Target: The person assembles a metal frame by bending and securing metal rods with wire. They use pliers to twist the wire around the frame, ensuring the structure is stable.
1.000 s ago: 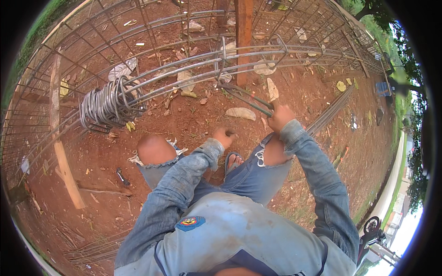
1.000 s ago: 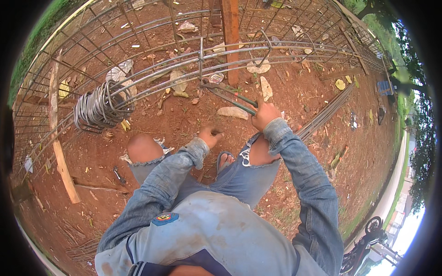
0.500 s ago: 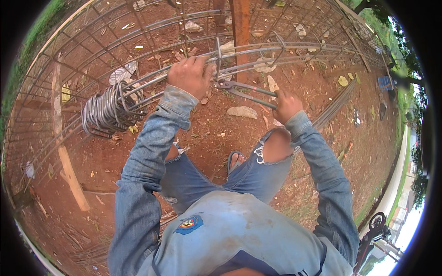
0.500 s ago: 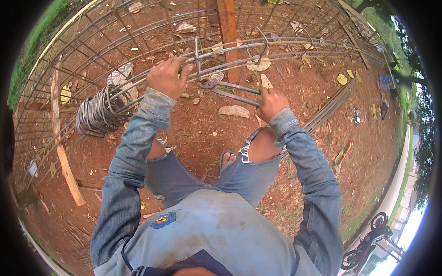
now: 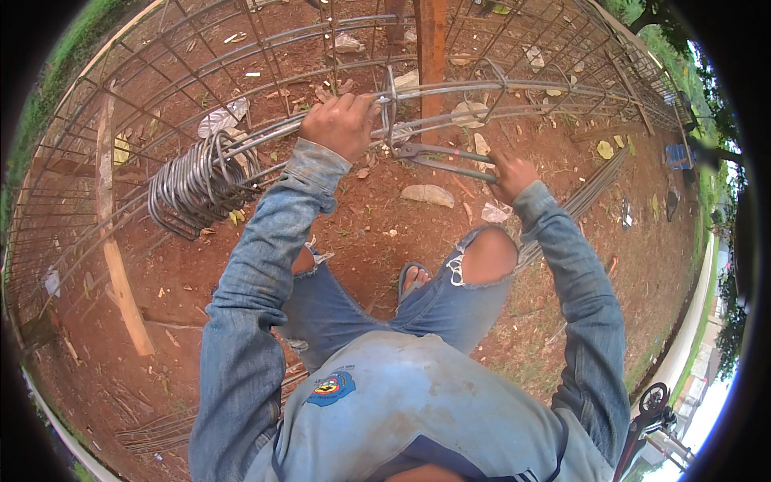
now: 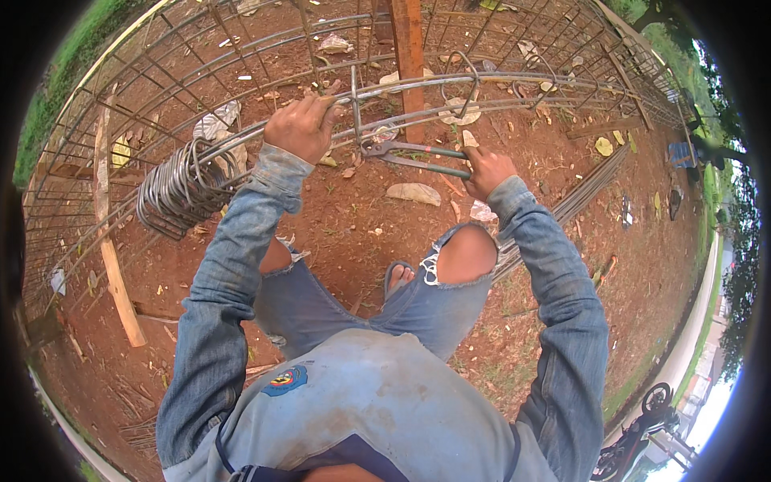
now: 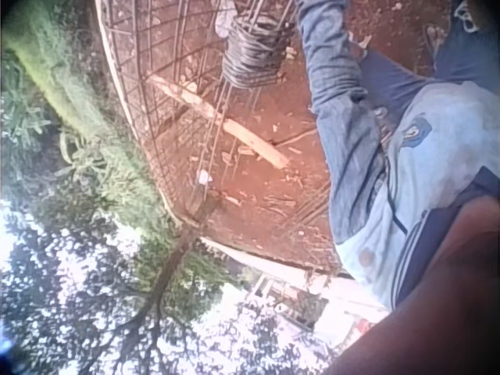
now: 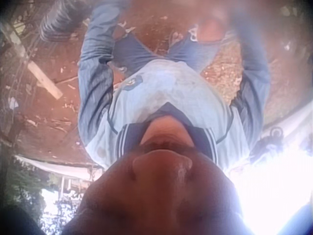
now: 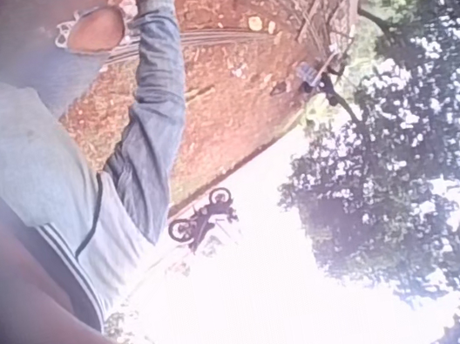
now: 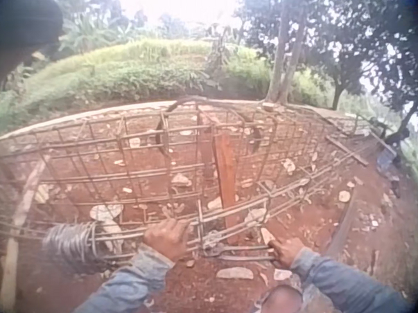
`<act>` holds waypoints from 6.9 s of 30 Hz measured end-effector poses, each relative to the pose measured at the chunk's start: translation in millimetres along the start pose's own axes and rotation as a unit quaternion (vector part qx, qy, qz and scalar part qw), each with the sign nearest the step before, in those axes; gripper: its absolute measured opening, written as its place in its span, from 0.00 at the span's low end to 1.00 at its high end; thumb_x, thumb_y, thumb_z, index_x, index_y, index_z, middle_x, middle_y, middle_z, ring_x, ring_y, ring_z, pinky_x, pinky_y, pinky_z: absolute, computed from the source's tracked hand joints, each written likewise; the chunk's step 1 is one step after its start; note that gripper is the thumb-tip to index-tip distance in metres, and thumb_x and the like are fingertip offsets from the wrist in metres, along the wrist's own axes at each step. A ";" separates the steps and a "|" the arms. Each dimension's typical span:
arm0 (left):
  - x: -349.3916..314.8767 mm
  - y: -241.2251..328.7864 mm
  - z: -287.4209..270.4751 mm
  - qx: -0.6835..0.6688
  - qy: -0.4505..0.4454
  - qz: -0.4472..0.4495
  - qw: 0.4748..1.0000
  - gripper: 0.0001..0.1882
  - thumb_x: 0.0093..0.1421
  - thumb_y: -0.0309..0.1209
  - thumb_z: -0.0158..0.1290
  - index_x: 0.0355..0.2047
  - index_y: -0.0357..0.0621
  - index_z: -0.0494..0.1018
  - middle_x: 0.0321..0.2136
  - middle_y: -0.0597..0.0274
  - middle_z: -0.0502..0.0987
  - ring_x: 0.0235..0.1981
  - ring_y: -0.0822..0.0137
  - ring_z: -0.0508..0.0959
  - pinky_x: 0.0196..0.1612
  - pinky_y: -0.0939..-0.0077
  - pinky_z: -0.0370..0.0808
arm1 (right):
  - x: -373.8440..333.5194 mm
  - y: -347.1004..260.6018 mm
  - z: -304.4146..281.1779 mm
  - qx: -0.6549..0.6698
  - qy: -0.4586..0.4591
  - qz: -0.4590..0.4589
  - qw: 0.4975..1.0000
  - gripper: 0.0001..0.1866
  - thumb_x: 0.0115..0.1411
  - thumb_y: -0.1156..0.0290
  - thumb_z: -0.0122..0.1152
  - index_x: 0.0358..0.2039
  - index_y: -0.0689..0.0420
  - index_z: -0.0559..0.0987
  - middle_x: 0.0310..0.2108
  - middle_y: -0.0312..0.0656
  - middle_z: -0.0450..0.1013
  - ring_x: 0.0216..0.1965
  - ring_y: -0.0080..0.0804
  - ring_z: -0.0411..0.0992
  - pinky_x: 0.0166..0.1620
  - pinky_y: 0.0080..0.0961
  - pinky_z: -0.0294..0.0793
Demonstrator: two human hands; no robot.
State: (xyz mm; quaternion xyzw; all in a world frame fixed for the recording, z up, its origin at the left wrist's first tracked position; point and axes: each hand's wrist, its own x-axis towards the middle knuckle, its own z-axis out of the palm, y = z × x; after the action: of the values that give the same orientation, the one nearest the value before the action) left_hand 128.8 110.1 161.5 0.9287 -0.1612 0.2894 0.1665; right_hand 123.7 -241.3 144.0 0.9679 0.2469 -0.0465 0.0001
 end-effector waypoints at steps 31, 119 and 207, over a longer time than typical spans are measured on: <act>-113.1 113.9 65.8 -0.772 -0.140 -0.563 0.260 0.20 0.53 0.48 0.59 0.30 0.46 0.68 0.20 0.66 0.70 0.21 0.68 0.73 0.26 0.70 0.76 | -92.8 -178.5 94.5 0.910 -0.220 0.267 0.228 0.12 0.57 0.70 0.55 0.40 0.61 0.70 0.27 0.42 0.67 0.24 0.32 0.67 0.31 0.36 0.70; -103.5 78.9 119.0 -0.751 -0.012 -0.458 0.475 0.20 0.67 0.41 0.37 0.51 0.44 0.69 0.47 0.62 0.72 0.49 0.66 0.70 0.52 0.69 0.65 | -94.7 -147.8 -2.4 0.861 -0.286 0.196 0.371 0.30 0.57 0.69 0.50 0.58 0.69 0.59 0.29 0.44 0.68 0.25 0.32 0.71 0.19 0.20 0.66; -98.8 86.6 83.3 -0.777 -0.005 -0.545 0.314 0.13 0.62 0.36 0.51 0.39 0.39 0.71 0.24 0.67 0.75 0.09 0.83 0.57 0.11 0.86 0.51 | -58.2 -111.3 -7.1 0.686 -0.248 0.197 0.656 0.36 0.47 0.86 0.47 0.60 0.61 0.54 0.51 0.49 0.65 0.49 0.42 0.71 0.48 0.33 0.73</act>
State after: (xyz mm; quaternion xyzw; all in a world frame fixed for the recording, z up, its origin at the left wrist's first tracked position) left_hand 57.7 19.3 57.1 0.2517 0.2302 -0.1303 0.9310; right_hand 20.2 -171.3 158.9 0.6719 -0.0609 -0.4395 -0.5931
